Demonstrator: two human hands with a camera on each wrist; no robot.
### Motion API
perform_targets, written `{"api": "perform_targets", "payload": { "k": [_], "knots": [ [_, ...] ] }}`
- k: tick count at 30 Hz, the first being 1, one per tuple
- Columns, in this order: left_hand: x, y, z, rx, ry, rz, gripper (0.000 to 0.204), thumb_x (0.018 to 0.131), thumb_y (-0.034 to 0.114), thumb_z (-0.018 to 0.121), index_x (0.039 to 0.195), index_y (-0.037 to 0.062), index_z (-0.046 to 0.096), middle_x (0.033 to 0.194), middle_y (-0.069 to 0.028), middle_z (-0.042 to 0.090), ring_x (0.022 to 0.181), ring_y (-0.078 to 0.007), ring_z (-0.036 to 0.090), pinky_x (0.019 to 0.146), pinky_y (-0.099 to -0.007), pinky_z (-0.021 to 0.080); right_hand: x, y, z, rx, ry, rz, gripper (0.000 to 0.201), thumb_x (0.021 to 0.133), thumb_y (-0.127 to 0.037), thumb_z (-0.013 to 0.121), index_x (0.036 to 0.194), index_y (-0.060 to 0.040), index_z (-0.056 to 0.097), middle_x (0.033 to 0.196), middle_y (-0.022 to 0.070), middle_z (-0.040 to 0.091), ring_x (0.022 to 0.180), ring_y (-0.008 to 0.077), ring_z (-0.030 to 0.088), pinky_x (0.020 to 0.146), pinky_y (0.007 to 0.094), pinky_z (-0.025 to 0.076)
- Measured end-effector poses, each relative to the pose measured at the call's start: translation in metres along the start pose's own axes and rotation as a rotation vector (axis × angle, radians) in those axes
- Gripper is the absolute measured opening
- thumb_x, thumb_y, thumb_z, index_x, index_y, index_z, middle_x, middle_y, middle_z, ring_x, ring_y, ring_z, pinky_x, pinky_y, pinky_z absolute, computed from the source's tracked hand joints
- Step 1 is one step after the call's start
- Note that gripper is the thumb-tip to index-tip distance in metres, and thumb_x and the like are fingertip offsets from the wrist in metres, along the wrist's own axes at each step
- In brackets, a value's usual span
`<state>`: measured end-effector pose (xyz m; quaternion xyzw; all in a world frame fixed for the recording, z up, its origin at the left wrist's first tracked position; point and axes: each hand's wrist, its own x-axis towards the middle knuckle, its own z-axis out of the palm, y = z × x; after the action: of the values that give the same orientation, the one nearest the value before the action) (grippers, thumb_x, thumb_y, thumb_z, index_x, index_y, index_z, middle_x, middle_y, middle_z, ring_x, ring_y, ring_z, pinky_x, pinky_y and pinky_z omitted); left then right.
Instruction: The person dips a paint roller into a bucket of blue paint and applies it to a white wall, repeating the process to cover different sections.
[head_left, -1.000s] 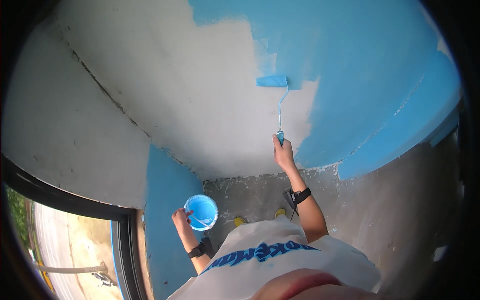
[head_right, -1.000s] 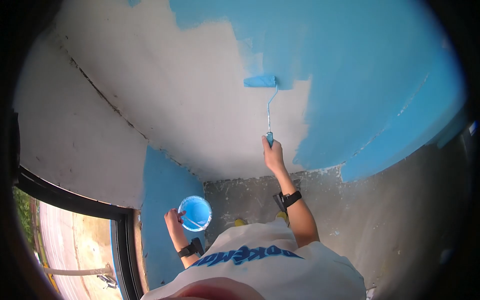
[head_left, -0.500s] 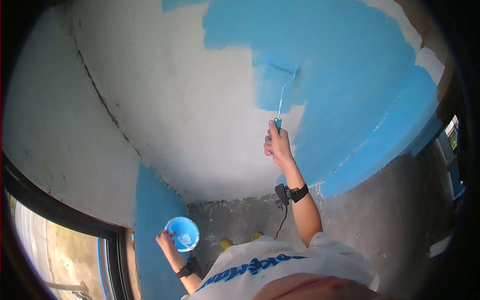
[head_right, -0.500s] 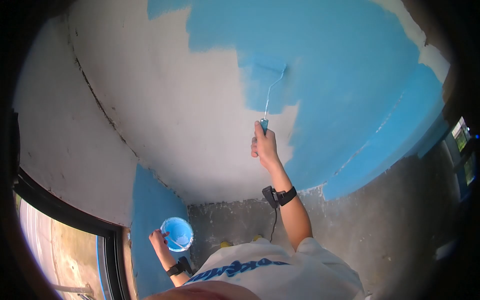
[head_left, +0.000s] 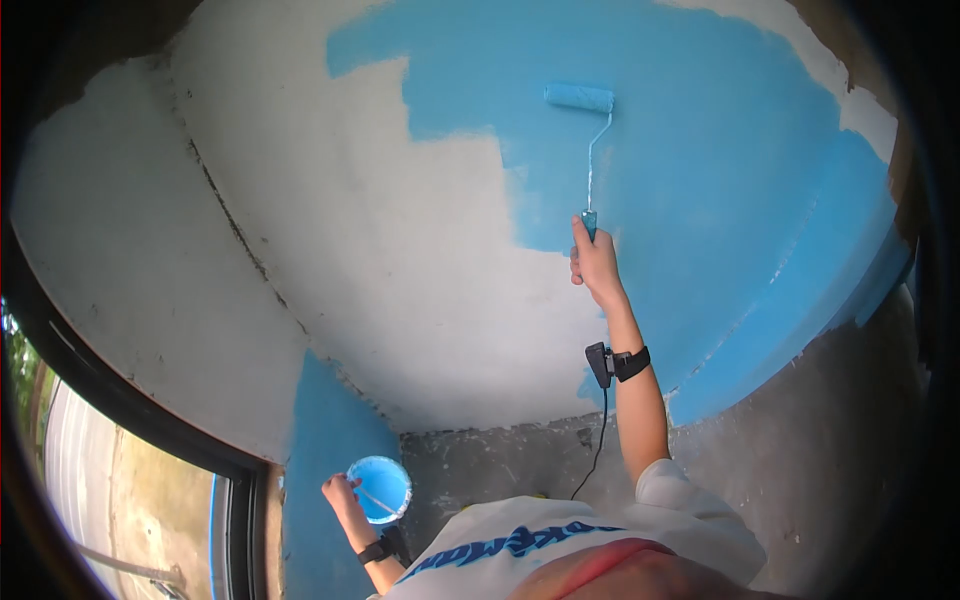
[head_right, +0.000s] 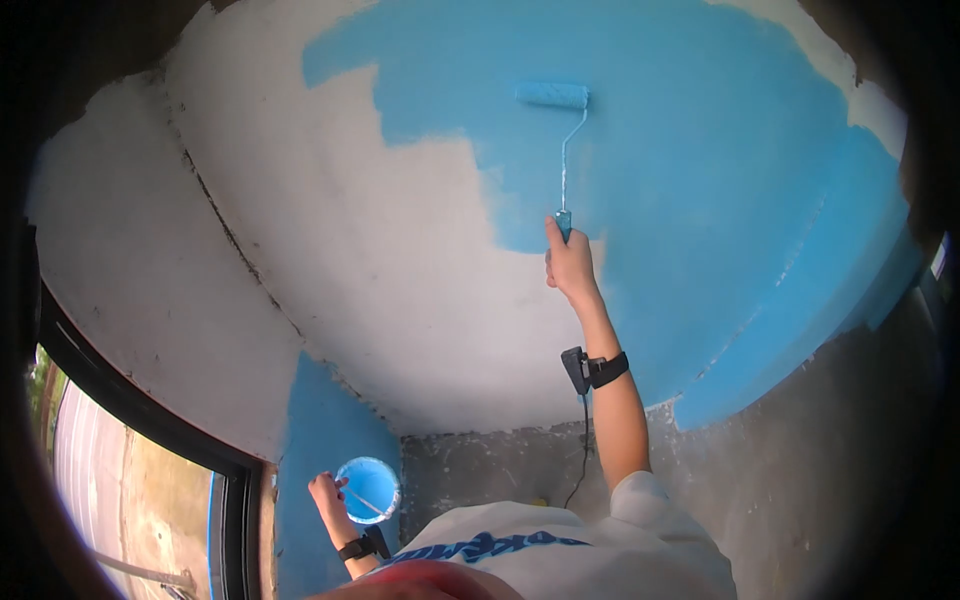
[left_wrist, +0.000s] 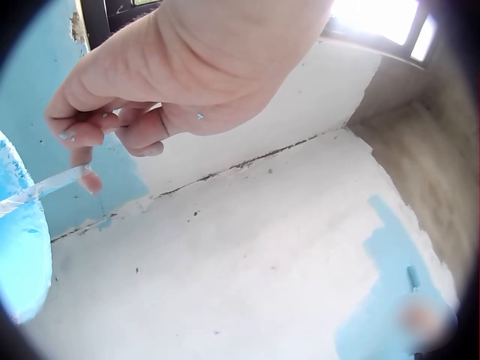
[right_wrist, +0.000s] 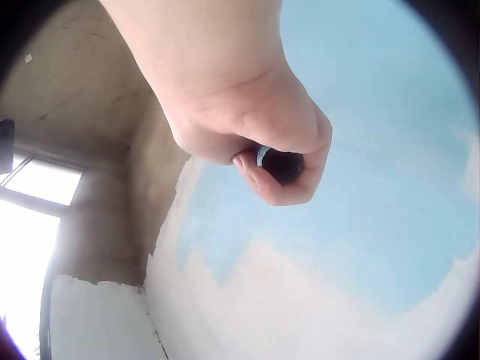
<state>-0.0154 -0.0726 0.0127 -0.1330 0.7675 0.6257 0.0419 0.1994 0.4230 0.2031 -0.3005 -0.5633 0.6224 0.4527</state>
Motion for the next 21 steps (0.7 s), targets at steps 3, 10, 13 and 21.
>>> {"api": "perform_targets", "payload": {
  "k": [3, 10, 13, 21],
  "knots": [
    [-0.004, 0.000, -0.001, 0.032, -0.029, 0.015, 0.017, 0.081, 0.008, 0.041, 0.072, 0.0012, 0.054, 0.055, -0.0087, 0.052, 0.050, -0.0199, 0.061, 0.034, -0.0257, 0.027, -0.022, 0.055, 0.005, -0.055, 0.037, 0.048, 0.044, 0.096, -0.039, 0.051, 0.067, -0.0100, 0.035, 0.048, -0.0012, 0.035, 0.034, 0.0097, 0.034, 0.032, 0.0266, 0.027],
    [-0.003, -0.002, 0.006, 0.027, -0.059, -0.019, 0.026, 0.081, 0.008, 0.039, 0.092, -0.0075, 0.058, 0.063, -0.0195, 0.061, 0.044, -0.0169, 0.053, 0.034, -0.0235, 0.027, -0.062, 0.105, 0.004, -0.058, 0.030, 0.141, 0.042, 0.096, -0.035, 0.052, 0.066, -0.0096, 0.036, 0.048, -0.0009, 0.037, 0.033, 0.0095, 0.034, 0.031, 0.0265, 0.027],
    [-0.002, 0.007, 0.011, 0.040, -0.093, -0.043, 0.026, 0.081, 0.007, 0.039, 0.091, -0.0072, 0.058, 0.063, -0.0188, 0.061, 0.045, -0.0165, 0.054, 0.034, -0.0230, 0.027, -0.062, 0.065, -0.003, -0.048, 0.004, 0.171, 0.044, 0.093, -0.037, 0.055, 0.064, -0.0085, 0.039, 0.047, -0.0007, 0.040, 0.034, 0.0111, 0.039, 0.033, 0.0284, 0.031],
    [0.008, 0.000, 0.015, 0.064, -0.186, -0.020, 0.024, 0.082, 0.007, 0.038, 0.092, -0.0042, 0.057, 0.066, -0.0152, 0.061, 0.054, -0.0182, 0.062, 0.036, -0.0233, 0.029, -0.033, -0.060, -0.007, -0.135, -0.036, -0.007, 0.042, 0.094, -0.039, 0.054, 0.068, -0.0121, 0.035, 0.053, -0.0047, 0.031, 0.041, 0.0057, 0.028, 0.036, 0.0241, 0.024]
  ]
}}
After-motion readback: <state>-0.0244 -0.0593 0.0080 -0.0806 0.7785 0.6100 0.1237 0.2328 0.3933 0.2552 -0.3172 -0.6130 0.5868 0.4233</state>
